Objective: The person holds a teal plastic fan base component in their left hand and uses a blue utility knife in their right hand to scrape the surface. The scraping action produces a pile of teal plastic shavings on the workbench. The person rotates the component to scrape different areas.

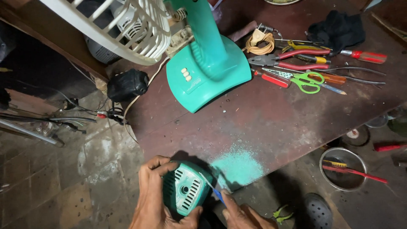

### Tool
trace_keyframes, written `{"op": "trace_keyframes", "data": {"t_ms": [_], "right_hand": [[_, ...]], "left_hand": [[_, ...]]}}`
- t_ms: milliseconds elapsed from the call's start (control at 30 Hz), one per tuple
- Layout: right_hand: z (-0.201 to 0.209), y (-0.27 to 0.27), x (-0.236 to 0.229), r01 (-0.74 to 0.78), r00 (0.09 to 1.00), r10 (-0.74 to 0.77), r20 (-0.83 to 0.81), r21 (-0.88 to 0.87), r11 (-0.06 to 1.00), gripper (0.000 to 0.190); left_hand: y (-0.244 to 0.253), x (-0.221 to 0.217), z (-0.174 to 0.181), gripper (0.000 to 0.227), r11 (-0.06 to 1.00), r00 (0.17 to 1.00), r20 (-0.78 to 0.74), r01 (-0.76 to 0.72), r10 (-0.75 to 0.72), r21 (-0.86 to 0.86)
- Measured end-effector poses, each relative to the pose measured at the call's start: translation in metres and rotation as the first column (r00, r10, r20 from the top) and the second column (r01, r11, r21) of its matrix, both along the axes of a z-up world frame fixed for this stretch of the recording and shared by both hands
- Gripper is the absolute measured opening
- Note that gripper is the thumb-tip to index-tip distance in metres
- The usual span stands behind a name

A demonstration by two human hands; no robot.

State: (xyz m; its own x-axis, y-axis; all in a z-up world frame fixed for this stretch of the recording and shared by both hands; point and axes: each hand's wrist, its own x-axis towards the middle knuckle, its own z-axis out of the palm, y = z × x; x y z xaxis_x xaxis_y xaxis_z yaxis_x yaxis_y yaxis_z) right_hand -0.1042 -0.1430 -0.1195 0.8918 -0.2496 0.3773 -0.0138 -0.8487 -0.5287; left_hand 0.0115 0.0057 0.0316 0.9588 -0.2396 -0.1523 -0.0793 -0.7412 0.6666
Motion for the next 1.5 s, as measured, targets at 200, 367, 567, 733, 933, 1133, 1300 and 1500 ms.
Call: {"op": "trace_keyframes", "data": {"t_ms": [200,367,567,733,933,1133,1300,1500], "right_hand": [[0.018,0.0,0.008,-0.012,0.99,0.014,0.141,-0.019,1.0,0.043],[0.041,-0.007,0.021,0.008,0.974,0.024,0.225,-0.142,0.99,0.023],[0.049,-0.004,0.018,0.077,0.995,-0.078,0.054,0.024,0.997,0.036],[0.055,-0.005,0.016,0.037,0.994,-0.054,0.092,0.172,0.984,0.044],[0.031,0.003,0.011,0.033,0.999,-0.035,0.038,0.047,0.998,0.048],[0.013,-0.005,0.005,0.022,0.993,-0.018,0.114,-0.033,0.999,0.049],[-0.004,-0.007,-0.007,-0.037,0.997,0.039,0.059,-0.041,0.998,0.052],[-0.003,-0.017,-0.012,-0.089,0.766,0.167,-0.62,0.156,0.984,0.079]], "left_hand": [[-0.005,-0.004,0.004,0.072,0.99,0.995,-0.013,-0.094,0.096,0.101],[-0.011,-0.005,0.008,0.073,0.988,0.995,-0.002,-0.096,0.097,0.121],[-0.012,-0.009,0.005,0.071,0.997,0.986,0.16,-0.061,0.053,0.046],[-0.01,-0.007,0.006,0.068,0.995,0.997,0.025,-0.073,0.071,0.071],[-0.019,-0.004,0.018,0.063,0.974,0.976,-0.075,-0.195,0.205,0.119],[-0.01,-0.005,-0.006,0.067,0.99,0.98,0.164,-0.122,0.11,0.065],[-0.012,-0.003,-0.003,0.064,0.987,0.977,0.173,-0.139,0.123,0.083],[-0.007,-0.002,-0.001,0.059,0.991,0.985,0.117,-0.128,0.125,0.024]]}}
